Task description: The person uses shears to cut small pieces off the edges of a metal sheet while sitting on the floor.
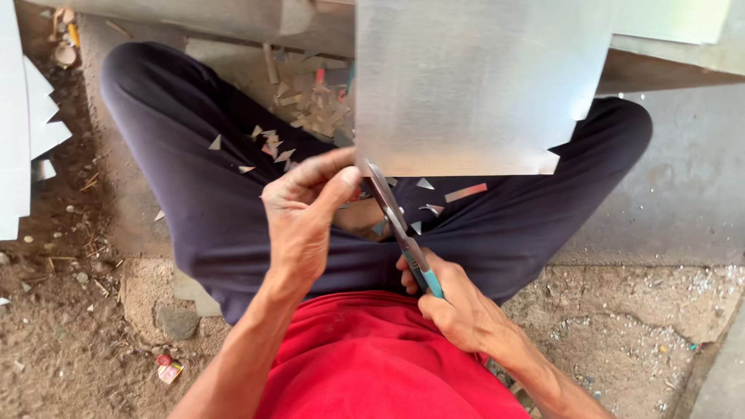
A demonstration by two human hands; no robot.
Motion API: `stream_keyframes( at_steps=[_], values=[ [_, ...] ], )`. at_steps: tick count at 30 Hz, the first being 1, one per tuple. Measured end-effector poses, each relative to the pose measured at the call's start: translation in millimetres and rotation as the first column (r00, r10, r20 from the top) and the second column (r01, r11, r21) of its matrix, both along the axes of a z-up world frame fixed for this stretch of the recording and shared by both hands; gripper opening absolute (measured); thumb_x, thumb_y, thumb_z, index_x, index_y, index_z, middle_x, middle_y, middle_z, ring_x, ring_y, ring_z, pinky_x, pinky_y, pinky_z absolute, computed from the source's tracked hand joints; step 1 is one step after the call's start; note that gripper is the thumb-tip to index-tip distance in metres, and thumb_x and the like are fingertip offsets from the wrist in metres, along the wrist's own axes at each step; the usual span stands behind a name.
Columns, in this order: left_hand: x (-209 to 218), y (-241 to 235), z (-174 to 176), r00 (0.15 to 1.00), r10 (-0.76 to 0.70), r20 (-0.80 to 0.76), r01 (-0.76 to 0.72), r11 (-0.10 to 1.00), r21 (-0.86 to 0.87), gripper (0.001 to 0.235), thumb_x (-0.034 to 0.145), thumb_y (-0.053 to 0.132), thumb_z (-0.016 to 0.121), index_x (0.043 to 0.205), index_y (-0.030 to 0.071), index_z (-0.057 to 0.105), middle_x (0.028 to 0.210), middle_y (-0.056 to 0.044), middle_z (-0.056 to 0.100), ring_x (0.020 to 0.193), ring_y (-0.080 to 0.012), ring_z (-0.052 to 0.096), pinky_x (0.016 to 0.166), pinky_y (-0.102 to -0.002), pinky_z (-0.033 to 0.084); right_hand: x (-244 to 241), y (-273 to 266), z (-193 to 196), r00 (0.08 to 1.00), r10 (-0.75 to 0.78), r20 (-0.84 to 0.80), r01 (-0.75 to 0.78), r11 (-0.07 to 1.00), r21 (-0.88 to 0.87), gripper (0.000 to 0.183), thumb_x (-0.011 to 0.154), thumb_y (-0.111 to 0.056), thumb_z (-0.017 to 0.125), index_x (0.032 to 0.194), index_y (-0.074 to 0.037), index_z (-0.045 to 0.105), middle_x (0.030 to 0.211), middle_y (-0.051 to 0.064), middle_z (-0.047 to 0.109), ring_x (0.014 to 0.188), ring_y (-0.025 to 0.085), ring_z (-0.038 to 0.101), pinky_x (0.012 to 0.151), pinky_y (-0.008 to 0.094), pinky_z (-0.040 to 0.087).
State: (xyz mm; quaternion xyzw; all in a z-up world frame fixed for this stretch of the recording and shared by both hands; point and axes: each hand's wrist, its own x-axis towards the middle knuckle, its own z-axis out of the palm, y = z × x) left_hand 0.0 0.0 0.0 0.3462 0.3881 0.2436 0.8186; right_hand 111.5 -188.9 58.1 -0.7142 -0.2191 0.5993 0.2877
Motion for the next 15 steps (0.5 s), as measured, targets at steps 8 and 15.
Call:
stream_keyframes(
  at_steps=[8, 15],
  values=[
    [-2, 10, 1, 0.996, 0.011, 0.084, -0.013, 1.0, 0.028, 0.034, 0.088, 0.003, 0.077, 0.113, 0.001, 0.054, 0.084, -0.006, 0.071, 0.074, -0.0098, 0.065, 0.072, -0.024, 0.055, -2, 19, -4, 0.97, 0.06, 0.235, -0.043, 0.996, -0.077, 0.021, 0.073, -0.013, 0.053, 0.087, 0.0, 0.062, 0.069, 0.013, 0.061, 0.066, 0.029, 0.062, 0.067, 0.039, 0.051],
    [57, 61, 13, 0.946, -0.19, -0.263, 0.302, 0.813, 0.498, 0.043, 0.097, 0.045, 0.068, 0.082, 0.005, 0.063, 0.07, 0.006, 0.048, 0.065, -0.0049, 0.044, 0.058, -0.024, 0.04, -16, -53, -29, 0.951, -0.185, 0.248, 0.224, 0.964, -0.141, 0.014, 0.07, -0.013, 0.063, 0.077, -0.002, 0.067, 0.063, 0.012, 0.06, 0.058, 0.023, 0.061, 0.059, 0.037, 0.051]
  ],
)
